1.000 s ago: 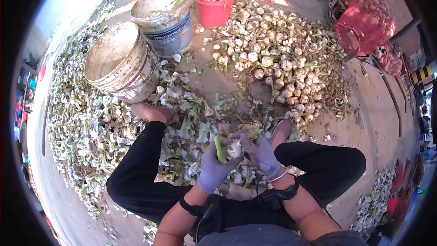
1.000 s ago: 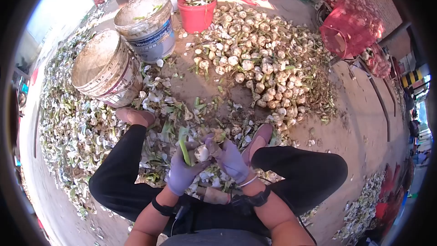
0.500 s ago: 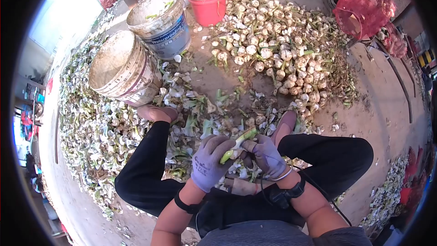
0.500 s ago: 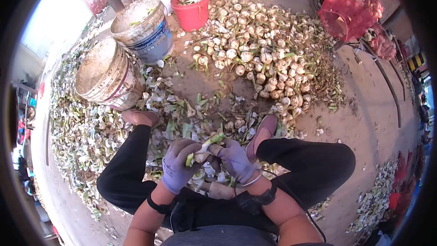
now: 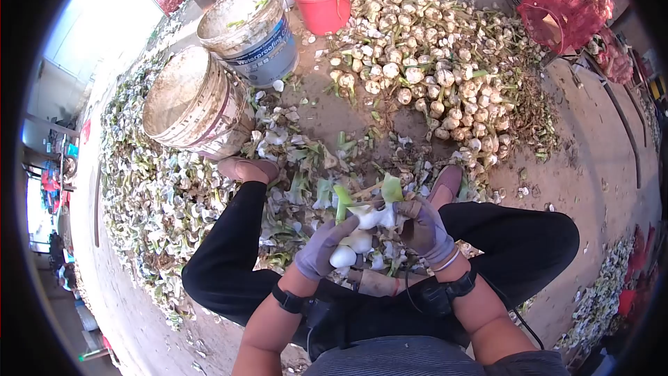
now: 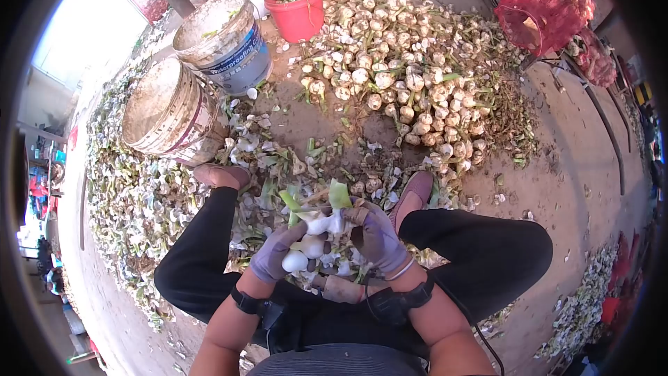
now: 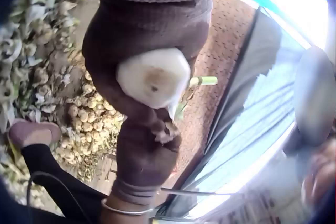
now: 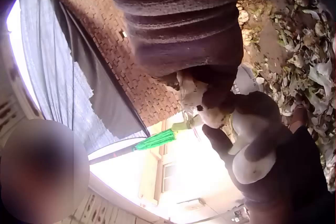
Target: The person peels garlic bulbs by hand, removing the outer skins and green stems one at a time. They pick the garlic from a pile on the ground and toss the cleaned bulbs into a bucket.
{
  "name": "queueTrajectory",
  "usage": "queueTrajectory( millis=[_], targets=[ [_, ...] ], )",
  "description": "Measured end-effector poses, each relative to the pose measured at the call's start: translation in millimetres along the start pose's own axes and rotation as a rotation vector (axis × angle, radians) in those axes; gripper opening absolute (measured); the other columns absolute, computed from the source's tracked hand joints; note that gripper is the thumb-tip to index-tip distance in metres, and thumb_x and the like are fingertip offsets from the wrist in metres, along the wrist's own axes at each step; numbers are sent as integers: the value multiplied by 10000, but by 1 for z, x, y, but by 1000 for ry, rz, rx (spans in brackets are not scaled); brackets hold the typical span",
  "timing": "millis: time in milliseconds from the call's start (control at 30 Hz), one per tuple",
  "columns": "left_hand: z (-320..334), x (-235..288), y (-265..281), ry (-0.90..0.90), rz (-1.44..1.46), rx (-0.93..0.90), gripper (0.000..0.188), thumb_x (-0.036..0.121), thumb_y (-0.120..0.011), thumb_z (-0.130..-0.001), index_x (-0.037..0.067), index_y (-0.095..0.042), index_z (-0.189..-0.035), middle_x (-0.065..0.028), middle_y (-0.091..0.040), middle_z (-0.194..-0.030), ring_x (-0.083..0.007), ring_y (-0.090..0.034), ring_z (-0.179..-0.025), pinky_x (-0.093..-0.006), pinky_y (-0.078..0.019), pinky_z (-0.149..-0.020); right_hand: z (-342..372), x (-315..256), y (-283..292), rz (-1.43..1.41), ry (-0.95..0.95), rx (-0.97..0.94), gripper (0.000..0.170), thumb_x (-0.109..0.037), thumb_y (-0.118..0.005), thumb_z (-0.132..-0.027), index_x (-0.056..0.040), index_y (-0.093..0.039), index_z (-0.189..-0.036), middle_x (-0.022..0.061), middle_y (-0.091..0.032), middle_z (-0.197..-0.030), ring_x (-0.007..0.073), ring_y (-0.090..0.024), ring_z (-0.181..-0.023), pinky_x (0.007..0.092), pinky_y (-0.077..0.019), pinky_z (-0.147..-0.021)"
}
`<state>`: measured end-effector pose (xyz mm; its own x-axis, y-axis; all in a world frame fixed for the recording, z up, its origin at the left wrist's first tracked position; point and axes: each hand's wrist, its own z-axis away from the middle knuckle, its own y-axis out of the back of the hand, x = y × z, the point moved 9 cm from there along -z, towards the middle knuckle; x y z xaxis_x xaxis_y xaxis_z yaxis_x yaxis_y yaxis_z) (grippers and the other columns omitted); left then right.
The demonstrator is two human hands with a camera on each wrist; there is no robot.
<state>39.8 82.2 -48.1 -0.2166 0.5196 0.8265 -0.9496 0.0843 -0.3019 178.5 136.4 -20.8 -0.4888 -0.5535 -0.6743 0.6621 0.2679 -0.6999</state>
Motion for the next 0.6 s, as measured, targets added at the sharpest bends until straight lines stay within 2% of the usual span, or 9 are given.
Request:
queueTrajectory(
  millis=[33, 67, 167, 300, 367, 433, 533, 567, 600],
  targets=[
    [-1, -9, -2, 177, 256, 79, 373, 200, -658, -901, -16, -545, -1183, -67, -647, -1006, -130, -641, -881, -257, -537, -725, 0, -4, 3, -15, 47, 7, 358, -154, -533, -930, 51, -532, -1224, 93, -638, -1083, 148, -624, -942, 278, -510, -851],
    [-3, -4, 4, 47, 95, 132, 343, 191, -702, -877, -9, -576, -1124, -15, -601, -907, -80, -579, -776, -251, -502, -704, 3, -7, 7, 139, 46, 39, 367, -142, -556, -912, 44, -537, -1228, 90, -633, -1102, 142, -619, -972, 272, -507, -852],
    [-2, 3, 18, 40, -17, 178, 267, 199, -682, -888, -12, -611, -1035, -57, -653, -893, -121, -649, -841, -260, -545, -658, 0, 10, 13, 246, -122, 88, 370, -147, -572, -906, 39, -534, -1223, 87, -636, -1102, 142, -615, -1006, 270, -501, -877],
    [5, 20, 10, 163, 125, 75, 301, 165, -689, -864, -34, -604, -1072, -76, -657, -908, -132, -649, -820, -277, -540, -674, -1, 15, 7, 183, -190, 19, 363, -124, -572, -896, 34, -536, -1220, 80, -638, -1090, 157, -611, -1042, 284, -497, -910],
    [7, 8, 14, 212, 341, 29, 317, 197, -669, -876, -31, -605, -1089, -103, -655, -949, -158, -650, -845, -296, -544, -683, 0, 1, -15, -252, -170, -64, 354, -79, -559, -882, 35, -541, -1217, 92, -640, -1074, 185, -625, -1030, 316, -498, -933],
    [9, -15, 15, 256, 554, -19, 337, 228, -649, -889, -27, -607, -1105, -129, -653, -991, -184, -652, -870, -315, -547, -693, 1, 13, 3, -291, -164, 39, 434, -98, -594, -828, 47, -536, -1232, 134, -641, -1090, 238, -644, -1010, 359, -510, -934],
    [10, 17, 15, -613, 30, -103, 572, -30, -702, -813, 69, -441, -1312, -135, -529, -1289, -245, -591, -1101, -321, -553, -806, 7, -10, -21, -397, -157, -12, 682, -185, -643, -691, 100, -480, -1289, 170, -649, -1060, 329, -647, -997, 399, -529, -905],
    [9, 13, 21, -615, 33, -99, 572, -30, -702, -813, 69, -441, -1312, -135, -529, -1289, -245, -591, -1101, -321, -553, -806, 9, -6, -17, -393, -161, -14, 682, -185, -643, -691, 100, -480, -1289, 170, -649, -1060, 329, -647, -997, 399, -529, -905],
    [-3, -3, 29, -340, 388, -105, 582, -40, -706, -806, 84, -442, -1310, -134, -535, -1272, -254, -585, -1112, -333, -553, -821, 11, -5, -13, -476, -113, -57, 654, -179, -634, -686, 104, -498, -1260, 165, -652, -1026, 322, -648, -959, 394, -533, -882]
  ],
)
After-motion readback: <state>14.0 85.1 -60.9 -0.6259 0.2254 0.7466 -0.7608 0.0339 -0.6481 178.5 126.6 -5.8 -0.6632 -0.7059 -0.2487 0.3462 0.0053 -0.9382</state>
